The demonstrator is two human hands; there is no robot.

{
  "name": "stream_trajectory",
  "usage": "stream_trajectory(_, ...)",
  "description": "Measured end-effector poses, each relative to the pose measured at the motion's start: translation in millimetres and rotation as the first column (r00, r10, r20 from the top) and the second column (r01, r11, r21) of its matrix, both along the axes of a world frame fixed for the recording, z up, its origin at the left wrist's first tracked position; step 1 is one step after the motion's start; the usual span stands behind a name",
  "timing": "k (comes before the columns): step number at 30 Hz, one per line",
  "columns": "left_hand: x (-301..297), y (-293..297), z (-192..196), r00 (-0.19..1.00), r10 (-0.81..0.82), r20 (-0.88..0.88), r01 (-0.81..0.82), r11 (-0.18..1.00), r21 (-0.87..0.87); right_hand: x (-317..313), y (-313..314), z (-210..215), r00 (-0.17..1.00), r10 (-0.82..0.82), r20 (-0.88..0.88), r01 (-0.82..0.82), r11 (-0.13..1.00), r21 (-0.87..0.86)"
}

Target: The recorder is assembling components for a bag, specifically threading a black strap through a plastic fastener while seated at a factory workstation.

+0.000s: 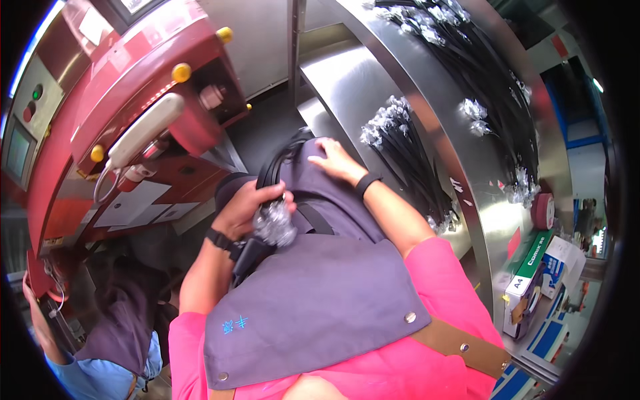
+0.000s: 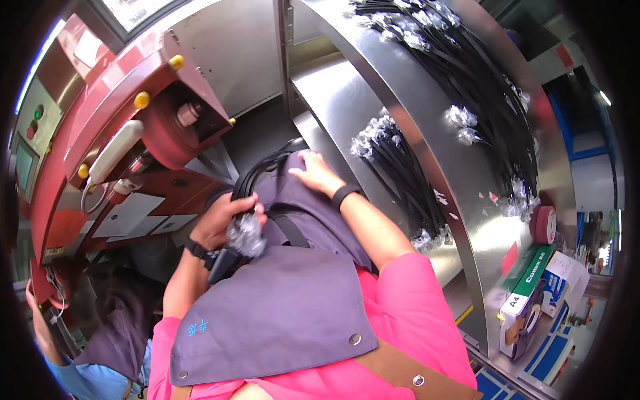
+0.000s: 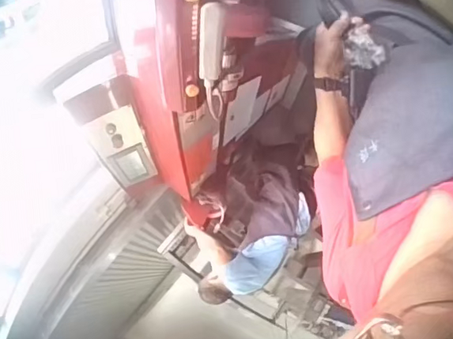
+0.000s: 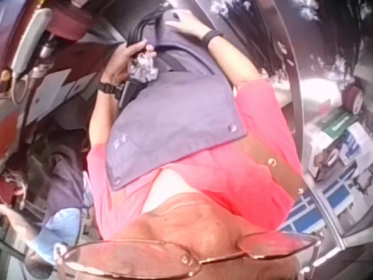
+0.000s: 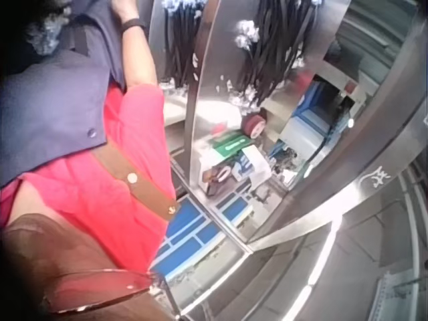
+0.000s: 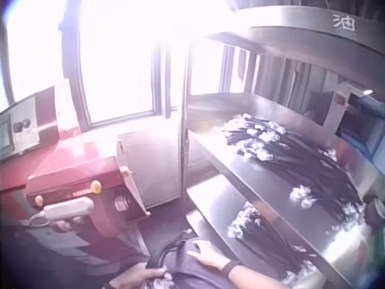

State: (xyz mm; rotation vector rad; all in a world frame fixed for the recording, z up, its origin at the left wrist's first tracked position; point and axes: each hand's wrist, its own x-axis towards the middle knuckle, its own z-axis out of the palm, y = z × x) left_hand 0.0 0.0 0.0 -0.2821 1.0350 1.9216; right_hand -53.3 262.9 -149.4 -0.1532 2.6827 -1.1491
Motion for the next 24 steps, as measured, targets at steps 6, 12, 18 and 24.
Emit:
stream_trajectory(6,6.1,63.5,-47.6,0.96,0.1,0.262,-0.129,0.987,0.096,41.3,-5.4,14.7,0.871,0.223,0.438,0.168,0.702,-0.692)
stream_trajectory(12,-1.6,90.9,-38.0,0.995,0.001,0.101,-0.02,0.983,0.183,24.1,-18.4,51.3,0.601,0.589,0.54,0.36,0.404,-0.841)
stream_trajectory(18,7.5,85.8,-60.1,0.979,0.027,0.201,-0.089,0.947,0.308,20.6,-11.2,85.5,0.503,0.648,0.572,0.361,0.443,-0.82)
stream_trajectory(24,15.1,115.9,-64.9,0.966,-0.006,0.257,-0.098,0.915,0.39,19.8,3.8,61.4,0.482,0.672,0.562,0.322,0.461,-0.827)
